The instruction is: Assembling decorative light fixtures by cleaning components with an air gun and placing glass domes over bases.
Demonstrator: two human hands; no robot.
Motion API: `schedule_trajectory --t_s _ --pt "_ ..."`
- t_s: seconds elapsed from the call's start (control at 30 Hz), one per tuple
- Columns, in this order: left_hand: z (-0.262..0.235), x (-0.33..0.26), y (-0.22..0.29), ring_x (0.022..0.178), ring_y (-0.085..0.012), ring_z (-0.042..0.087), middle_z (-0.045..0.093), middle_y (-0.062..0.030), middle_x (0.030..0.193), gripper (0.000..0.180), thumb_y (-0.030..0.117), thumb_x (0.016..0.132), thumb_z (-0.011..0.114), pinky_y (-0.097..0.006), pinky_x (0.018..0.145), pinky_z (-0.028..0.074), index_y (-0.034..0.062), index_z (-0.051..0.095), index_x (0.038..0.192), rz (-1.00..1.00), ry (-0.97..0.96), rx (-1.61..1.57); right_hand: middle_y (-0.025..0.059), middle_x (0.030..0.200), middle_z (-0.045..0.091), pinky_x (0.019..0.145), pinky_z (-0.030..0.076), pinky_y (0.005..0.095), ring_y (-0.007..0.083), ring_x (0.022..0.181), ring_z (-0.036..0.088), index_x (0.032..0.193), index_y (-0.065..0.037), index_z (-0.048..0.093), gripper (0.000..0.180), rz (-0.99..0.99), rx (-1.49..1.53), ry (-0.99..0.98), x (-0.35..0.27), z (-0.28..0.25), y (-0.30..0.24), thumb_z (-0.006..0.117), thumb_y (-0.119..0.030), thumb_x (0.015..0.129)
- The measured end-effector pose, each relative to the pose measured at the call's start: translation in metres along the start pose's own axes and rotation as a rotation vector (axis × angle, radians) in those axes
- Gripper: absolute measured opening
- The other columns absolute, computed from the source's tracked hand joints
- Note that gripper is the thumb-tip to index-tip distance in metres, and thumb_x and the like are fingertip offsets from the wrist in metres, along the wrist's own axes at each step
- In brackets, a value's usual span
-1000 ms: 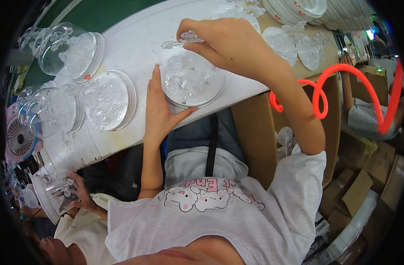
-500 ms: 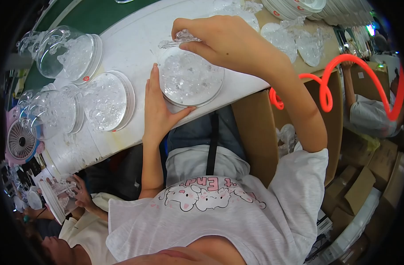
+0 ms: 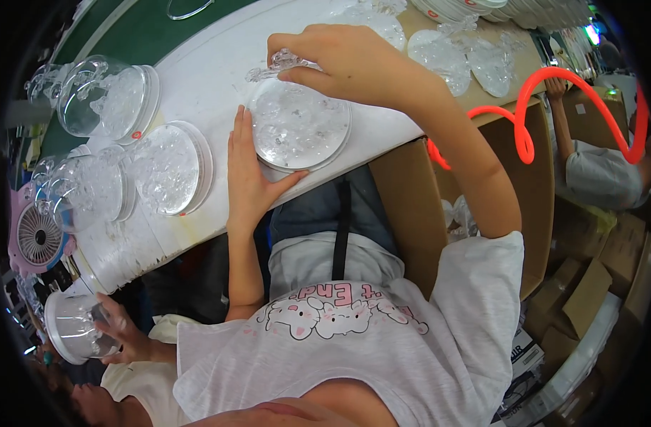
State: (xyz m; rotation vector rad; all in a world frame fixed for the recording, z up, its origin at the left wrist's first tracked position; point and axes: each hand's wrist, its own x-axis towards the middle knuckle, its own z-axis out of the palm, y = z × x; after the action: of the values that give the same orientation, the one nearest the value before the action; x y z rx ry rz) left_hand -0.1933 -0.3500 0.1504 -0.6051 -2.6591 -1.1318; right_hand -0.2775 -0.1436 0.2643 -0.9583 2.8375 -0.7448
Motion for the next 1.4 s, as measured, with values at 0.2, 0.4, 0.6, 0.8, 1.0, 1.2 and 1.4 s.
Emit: schedule_trajectory --t_s 0.2,0.4,0.6,0.8,1.0,1.2,1.4 --pt "0.002 -0.001 0.0 0.131 -0.0359 0.03 0.026 -0.0236 0.143 0.109 0.038 0.057 0.081 -0.05 0.105 0.026 -0.0036 0.023 0.138 -0.026 -0.022 0.023 0.0094 0.116 0.057 0.091 0.041 0.0348 0.0251 0.104 0.054 0.122 -0.01 0.05 0.043 0.102 0.319 -0.049 -0.013 0.006 0.015 0.058 -0.03 0.085" --pt "-0.002 -0.005 -0.001 0.13 -0.0367 0.032 0.025 -0.0249 0.143 0.11 0.041 0.056 0.081 -0.05 0.104 0.027 -0.0042 0.023 0.138 -0.031 -0.003 0.033 0.024 0.138 0.036 0.105 0.031 0.0371 0.037 0.127 0.036 0.141 0.0 0.019 0.111 0.077 0.219 -0.12 -0.057 0.023 0.009 0.084 -0.026 0.055" --pt "-0.023 -0.021 0.02 0.127 -0.044 0.032 0.027 -0.0274 0.141 0.102 0.027 0.059 0.083 -0.047 0.102 0.032 -0.0012 0.025 0.139 0.009 0.047 -0.124 0.0221 0.139 0.034 0.106 0.029 0.0352 0.0348 0.128 0.035 0.137 0.005 0.024 0.107 0.151 0.168 -0.082 -0.06 0.054 0.015 0.084 -0.025 0.053" --pt "-0.044 -0.046 0.019 0.126 -0.0427 0.036 0.031 -0.0265 0.139 0.078 0.015 0.071 0.075 -0.045 0.101 0.034 0.0 0.034 0.136 -0.005 0.115 -0.032 0.0248 0.137 0.035 0.105 0.031 0.0356 0.0364 0.125 0.038 0.139 0.006 0.02 0.11 0.118 0.142 0.046 -0.011 0.061 0.018 0.083 -0.027 0.054" --pt "-0.041 -0.042 0.024 0.121 -0.0392 0.042 0.039 -0.0232 0.135 0.066 0.004 0.073 0.069 -0.044 0.099 0.036 0.0011 0.039 0.132 0.002 0.222 -0.003 0.0279 0.13 0.041 0.1 0.037 0.0397 0.0388 0.118 0.044 0.14 0.005 0.017 0.106 0.076 0.135 0.117 0.038 0.082 0.021 0.08 -0.028 0.061" --pt "-0.012 -0.039 0.012 0.117 -0.0364 0.047 0.046 -0.0214 0.128 0.049 -0.001 0.076 0.063 -0.041 0.095 0.04 0.0001 0.049 0.124 0.042 0.281 -0.075 0.0086 0.107 0.063 0.082 0.048 0.0371 0.0266 0.097 0.06 0.115 -0.01 0.057 0.04 0.107 0.089 0.662 0.017 -0.005 0.031 0.066 -0.024 0.079" --pt "0.006 -0.036 0.006 0.11 -0.035 0.052 0.051 -0.0202 0.12 0.042 -0.005 0.075 0.06 -0.04 0.09 0.044 -0.0008 0.054 0.116 0.104 0.359 -0.039 0.0079 0.089 0.067 0.069 0.051 0.0399 0.0269 0.083 0.064 0.095 -0.014 0.067 0.026 0.457 -0.48 0.808 -0.017 -0.107 0.152 0.062 -0.035 0.079"
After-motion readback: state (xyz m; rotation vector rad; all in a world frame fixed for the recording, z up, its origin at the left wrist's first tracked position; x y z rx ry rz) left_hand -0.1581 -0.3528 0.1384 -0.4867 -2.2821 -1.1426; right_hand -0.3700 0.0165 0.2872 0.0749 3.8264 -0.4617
